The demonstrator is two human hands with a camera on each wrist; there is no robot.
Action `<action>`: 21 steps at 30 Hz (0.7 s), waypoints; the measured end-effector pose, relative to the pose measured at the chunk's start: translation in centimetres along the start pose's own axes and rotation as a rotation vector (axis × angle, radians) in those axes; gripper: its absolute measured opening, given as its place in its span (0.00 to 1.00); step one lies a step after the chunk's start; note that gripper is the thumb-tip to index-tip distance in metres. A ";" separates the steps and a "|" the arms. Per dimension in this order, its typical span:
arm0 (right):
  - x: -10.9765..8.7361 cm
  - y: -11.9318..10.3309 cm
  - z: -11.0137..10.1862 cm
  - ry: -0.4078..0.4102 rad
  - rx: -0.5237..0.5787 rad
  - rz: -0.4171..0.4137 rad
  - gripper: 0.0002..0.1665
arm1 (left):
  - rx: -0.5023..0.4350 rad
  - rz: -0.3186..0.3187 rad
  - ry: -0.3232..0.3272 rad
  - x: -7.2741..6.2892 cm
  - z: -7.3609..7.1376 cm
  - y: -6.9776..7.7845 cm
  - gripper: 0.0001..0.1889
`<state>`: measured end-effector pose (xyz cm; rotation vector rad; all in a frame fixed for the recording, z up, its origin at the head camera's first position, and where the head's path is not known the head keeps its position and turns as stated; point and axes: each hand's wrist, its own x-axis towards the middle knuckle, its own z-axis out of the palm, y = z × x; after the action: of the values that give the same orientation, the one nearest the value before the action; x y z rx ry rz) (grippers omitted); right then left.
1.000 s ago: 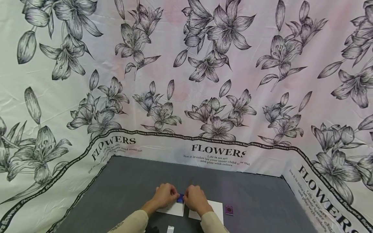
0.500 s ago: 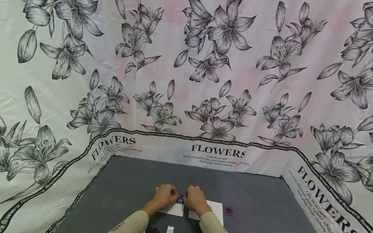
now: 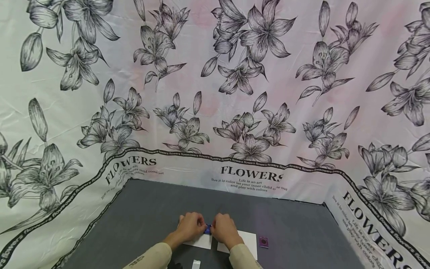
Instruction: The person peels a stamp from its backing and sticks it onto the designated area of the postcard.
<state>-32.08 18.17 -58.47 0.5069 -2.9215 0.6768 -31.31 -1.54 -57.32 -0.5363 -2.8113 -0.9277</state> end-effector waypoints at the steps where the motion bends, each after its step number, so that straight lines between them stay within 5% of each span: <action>1: -0.1 -0.4 -0.3 -0.004 0.002 0.010 0.13 | 0.003 -0.001 -0.002 0.0 0.0 0.0 0.11; 5: -0.6 -2.2 -1.8 -0.010 0.024 0.035 0.12 | 0.010 0.007 0.007 -0.1 -0.1 0.2 0.11; 11: -0.3 -1.6 -1.1 0.010 -0.064 0.004 0.10 | 0.034 -0.001 0.025 -0.1 0.0 0.2 0.11; 21: -0.9 -4.1 -2.5 0.049 -0.134 0.031 0.10 | 0.016 0.002 0.006 0.0 0.1 0.1 0.07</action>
<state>-29.84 16.10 -54.71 0.4251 -2.9084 0.4848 -31.27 -1.45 -57.35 -0.5335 -2.8091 -0.9048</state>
